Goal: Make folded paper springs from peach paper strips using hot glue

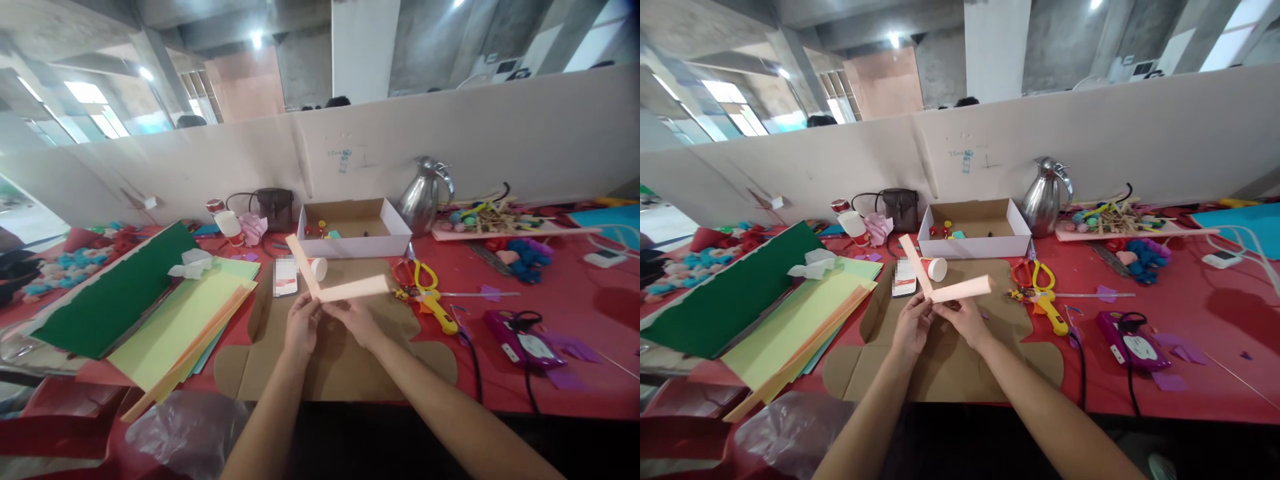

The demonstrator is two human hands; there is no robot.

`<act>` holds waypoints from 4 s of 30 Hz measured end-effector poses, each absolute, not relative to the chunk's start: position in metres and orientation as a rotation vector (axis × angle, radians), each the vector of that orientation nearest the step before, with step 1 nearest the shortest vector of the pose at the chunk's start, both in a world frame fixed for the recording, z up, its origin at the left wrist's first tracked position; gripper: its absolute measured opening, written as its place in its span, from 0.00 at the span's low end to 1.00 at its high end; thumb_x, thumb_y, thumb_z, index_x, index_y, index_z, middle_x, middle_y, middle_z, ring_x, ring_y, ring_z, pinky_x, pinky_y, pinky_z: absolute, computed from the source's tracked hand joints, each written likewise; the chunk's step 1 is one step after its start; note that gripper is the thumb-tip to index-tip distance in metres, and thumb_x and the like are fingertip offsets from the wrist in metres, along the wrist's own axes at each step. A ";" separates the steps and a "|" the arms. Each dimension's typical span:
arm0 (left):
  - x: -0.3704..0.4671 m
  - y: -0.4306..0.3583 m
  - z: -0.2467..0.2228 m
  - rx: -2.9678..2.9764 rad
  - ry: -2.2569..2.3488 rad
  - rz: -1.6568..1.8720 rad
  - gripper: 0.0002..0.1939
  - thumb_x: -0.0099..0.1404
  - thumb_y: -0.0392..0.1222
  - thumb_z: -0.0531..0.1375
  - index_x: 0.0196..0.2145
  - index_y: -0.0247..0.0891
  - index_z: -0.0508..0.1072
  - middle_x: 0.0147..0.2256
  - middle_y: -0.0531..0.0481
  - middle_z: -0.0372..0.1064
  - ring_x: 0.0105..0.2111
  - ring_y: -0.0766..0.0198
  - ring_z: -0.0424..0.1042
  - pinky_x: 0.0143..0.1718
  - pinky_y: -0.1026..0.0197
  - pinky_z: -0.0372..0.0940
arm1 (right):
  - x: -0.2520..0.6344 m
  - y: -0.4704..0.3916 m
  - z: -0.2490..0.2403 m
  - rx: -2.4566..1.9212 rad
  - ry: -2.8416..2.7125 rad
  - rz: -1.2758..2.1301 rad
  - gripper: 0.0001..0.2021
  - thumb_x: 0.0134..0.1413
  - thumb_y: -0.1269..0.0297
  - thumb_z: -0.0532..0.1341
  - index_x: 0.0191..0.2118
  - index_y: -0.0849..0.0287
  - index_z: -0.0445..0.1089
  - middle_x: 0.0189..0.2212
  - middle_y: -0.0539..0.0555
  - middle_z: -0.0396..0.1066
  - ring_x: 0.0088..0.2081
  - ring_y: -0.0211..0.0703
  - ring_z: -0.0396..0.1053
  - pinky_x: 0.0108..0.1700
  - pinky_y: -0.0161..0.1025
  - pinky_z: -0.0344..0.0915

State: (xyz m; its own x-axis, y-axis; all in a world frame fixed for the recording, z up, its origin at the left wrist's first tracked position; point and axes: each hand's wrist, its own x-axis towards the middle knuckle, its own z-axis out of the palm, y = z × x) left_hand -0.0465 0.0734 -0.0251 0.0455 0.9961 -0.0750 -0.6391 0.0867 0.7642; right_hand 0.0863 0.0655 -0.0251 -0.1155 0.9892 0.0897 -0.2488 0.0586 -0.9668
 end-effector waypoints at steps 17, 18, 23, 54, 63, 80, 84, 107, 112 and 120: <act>-0.045 0.069 -0.028 0.876 0.816 1.297 0.15 0.49 0.40 0.70 0.34 0.33 0.78 0.32 0.45 0.76 0.30 0.63 0.74 0.35 0.63 0.68 | 0.092 0.067 -0.036 -1.118 -1.164 1.039 0.16 0.49 0.53 0.63 0.24 0.61 0.73 0.20 0.51 0.70 0.24 0.39 0.64 0.29 0.36 0.58; -0.045 0.070 -0.029 0.886 0.836 1.309 0.14 0.49 0.42 0.70 0.34 0.33 0.78 0.31 0.45 0.76 0.29 0.63 0.74 0.34 0.63 0.67 | 0.092 0.067 -0.036 -1.131 -1.150 1.041 0.15 0.49 0.53 0.63 0.24 0.61 0.73 0.19 0.50 0.70 0.23 0.40 0.64 0.29 0.37 0.58; -0.046 0.074 -0.032 0.919 0.941 1.333 0.13 0.52 0.44 0.68 0.33 0.33 0.79 0.27 0.47 0.75 0.26 0.65 0.72 0.31 0.64 0.66 | 0.091 0.067 -0.034 -1.070 -1.063 1.155 0.13 0.46 0.53 0.66 0.27 0.60 0.76 0.23 0.51 0.74 0.26 0.40 0.67 0.31 0.37 0.62; -0.057 0.071 -0.023 0.886 0.832 1.178 0.12 0.49 0.37 0.68 0.34 0.32 0.81 0.32 0.42 0.78 0.33 0.60 0.75 0.38 0.60 0.68 | 0.095 0.066 -0.018 -0.945 -0.798 1.567 0.14 0.37 0.55 0.70 0.24 0.62 0.75 0.21 0.51 0.72 0.24 0.37 0.65 0.28 0.36 0.60; -0.054 0.068 -0.025 1.043 0.936 1.213 0.11 0.50 0.40 0.68 0.33 0.35 0.80 0.32 0.44 0.78 0.31 0.61 0.74 0.37 0.60 0.66 | 0.096 0.054 -0.001 -0.982 -0.845 1.577 0.13 0.41 0.55 0.68 0.26 0.61 0.75 0.23 0.52 0.74 0.25 0.39 0.67 0.28 0.36 0.60; -0.053 0.071 -0.025 0.932 1.006 1.304 0.12 0.48 0.43 0.70 0.29 0.35 0.78 0.26 0.51 0.73 0.26 0.68 0.68 0.30 0.66 0.60 | 0.112 0.067 -0.010 -0.901 -0.995 1.617 0.20 0.41 0.58 0.68 0.43 0.56 0.70 0.29 0.51 0.75 0.30 0.43 0.72 0.33 0.39 0.66; -0.042 0.073 -0.024 0.663 0.944 1.482 0.14 0.45 0.44 0.71 0.28 0.36 0.74 0.25 0.55 0.70 0.24 0.72 0.67 0.28 0.68 0.60 | 0.101 0.068 -0.017 -0.799 -1.074 1.569 0.27 0.35 0.65 0.72 0.46 0.53 0.70 0.35 0.51 0.76 0.34 0.42 0.72 0.37 0.39 0.67; -0.041 0.069 -0.023 0.693 0.902 1.273 0.11 0.44 0.37 0.71 0.29 0.32 0.80 0.29 0.46 0.77 0.29 0.64 0.73 0.35 0.62 0.67 | 0.091 0.074 -0.031 -0.910 -0.777 1.451 0.09 0.38 0.61 0.67 0.28 0.58 0.75 0.22 0.49 0.71 0.23 0.36 0.62 0.28 0.35 0.58; -0.041 0.067 -0.024 0.756 0.876 1.261 0.12 0.47 0.36 0.69 0.32 0.32 0.80 0.32 0.43 0.77 0.32 0.62 0.74 0.36 0.62 0.67 | 0.095 0.067 -0.017 -0.953 -0.779 1.495 0.10 0.38 0.59 0.68 0.28 0.58 0.74 0.21 0.49 0.71 0.24 0.38 0.64 0.27 0.36 0.58; -0.041 0.067 -0.024 0.833 0.908 1.281 0.11 0.48 0.40 0.69 0.31 0.33 0.80 0.32 0.43 0.77 0.32 0.62 0.74 0.37 0.61 0.67 | 0.100 0.064 -0.011 -1.000 -0.774 1.587 0.10 0.40 0.60 0.67 0.31 0.59 0.76 0.20 0.49 0.71 0.23 0.39 0.66 0.27 0.36 0.60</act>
